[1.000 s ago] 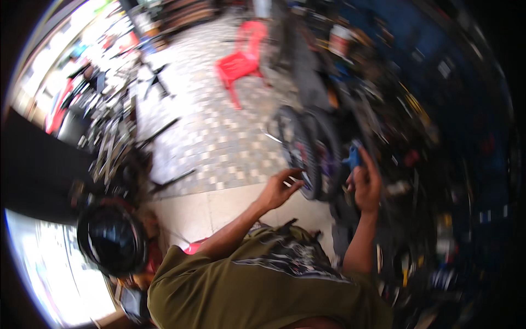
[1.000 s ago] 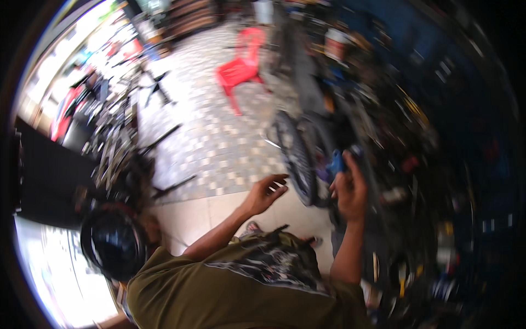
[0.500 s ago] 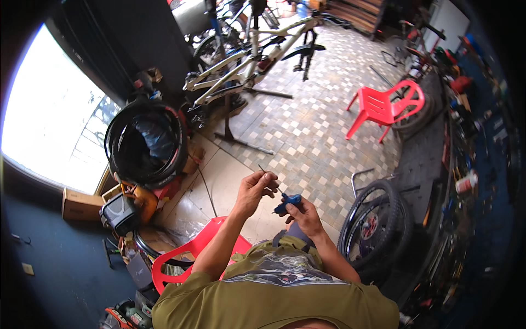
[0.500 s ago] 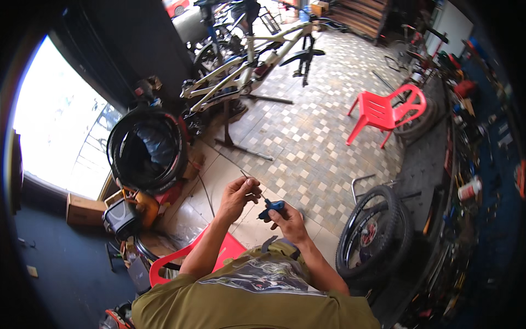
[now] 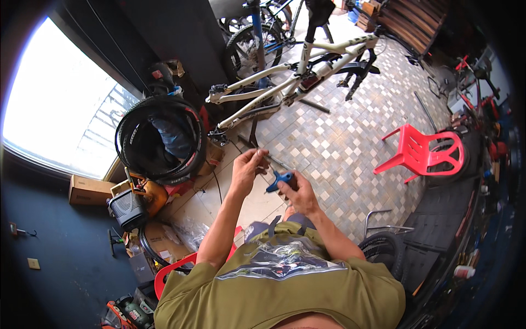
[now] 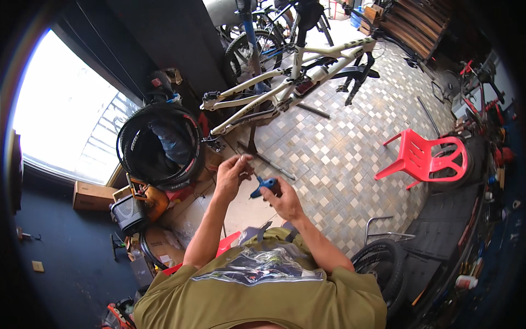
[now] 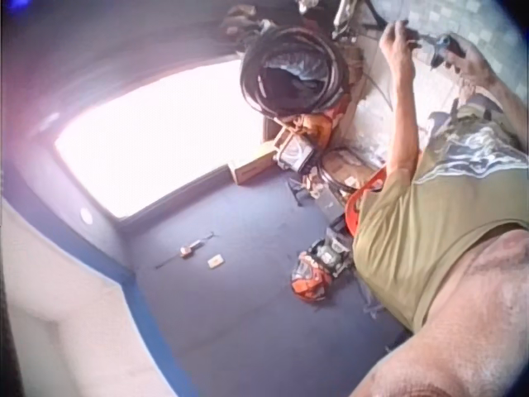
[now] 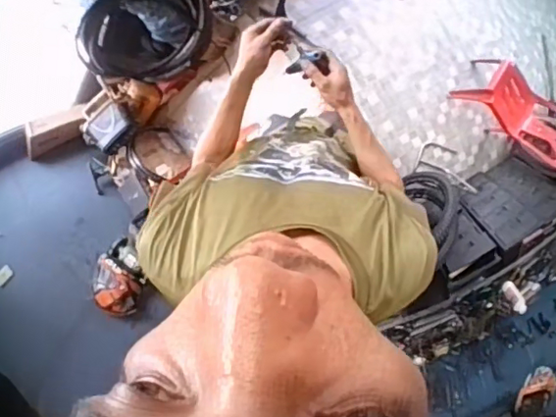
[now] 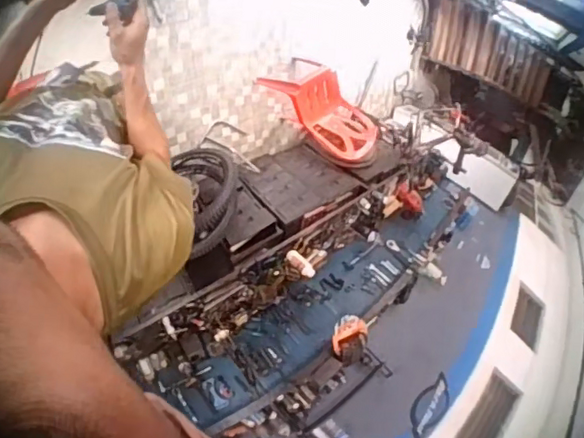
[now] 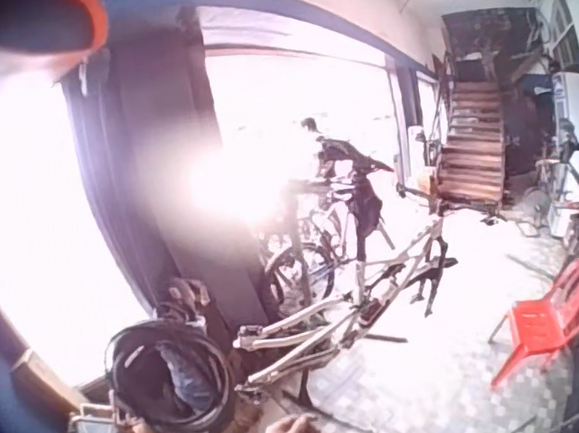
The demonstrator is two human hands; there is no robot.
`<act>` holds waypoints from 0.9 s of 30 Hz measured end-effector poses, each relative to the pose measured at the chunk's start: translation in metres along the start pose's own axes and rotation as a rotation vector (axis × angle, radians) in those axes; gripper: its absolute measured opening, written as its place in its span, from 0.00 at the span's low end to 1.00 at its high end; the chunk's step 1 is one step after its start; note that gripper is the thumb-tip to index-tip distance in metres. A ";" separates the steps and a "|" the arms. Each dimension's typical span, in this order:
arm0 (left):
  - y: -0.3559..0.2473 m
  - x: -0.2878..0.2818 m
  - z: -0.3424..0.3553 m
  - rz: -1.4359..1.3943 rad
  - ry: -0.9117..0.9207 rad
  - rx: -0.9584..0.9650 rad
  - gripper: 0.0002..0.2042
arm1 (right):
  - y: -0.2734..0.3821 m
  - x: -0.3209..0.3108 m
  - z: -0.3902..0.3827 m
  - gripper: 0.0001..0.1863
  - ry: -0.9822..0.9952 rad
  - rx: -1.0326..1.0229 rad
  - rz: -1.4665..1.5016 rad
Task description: The person works on a bicycle frame mounted on a repair stand, using a screwdriver to adjust components near the bottom bracket and chainstay. The person repeatedly reaches for tools on a cluttered workbench and returns to the bike to continue adjustments.
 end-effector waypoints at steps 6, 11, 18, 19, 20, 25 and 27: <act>-0.019 -0.044 0.100 -0.109 -0.117 0.004 0.12 | 0.011 -0.032 0.114 0.18 -0.036 -0.033 -0.051; -0.023 -0.084 0.179 -0.013 -0.096 -0.059 0.13 | -0.018 -0.043 0.188 0.20 -0.159 0.016 0.143; -0.005 -0.154 0.274 0.211 -0.018 -0.239 0.16 | -0.065 -0.053 0.266 0.19 -0.301 0.097 0.216; -0.005 -0.166 0.290 0.264 -0.003 -0.250 0.16 | -0.067 -0.052 0.279 0.20 -0.311 0.121 0.228; 0.006 -0.177 0.300 0.250 0.028 -0.279 0.15 | -0.071 -0.050 0.288 0.20 -0.342 0.128 0.250; 0.031 -0.198 0.331 0.061 0.029 -0.354 0.14 | -0.091 -0.045 0.318 0.24 -0.444 0.146 0.311; 0.038 -0.201 0.337 0.002 0.012 -0.346 0.15 | -0.094 -0.046 0.330 0.24 -0.459 0.151 0.282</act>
Point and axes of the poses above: each hand's wrist, its own z-axis towards the middle knuckle, its own x-axis out of the palm, y = z × x, the point moved 10 cm from there along z, towards the middle knuckle, and after that the axes turned 10 degrees about y, right-handed, at the moved point
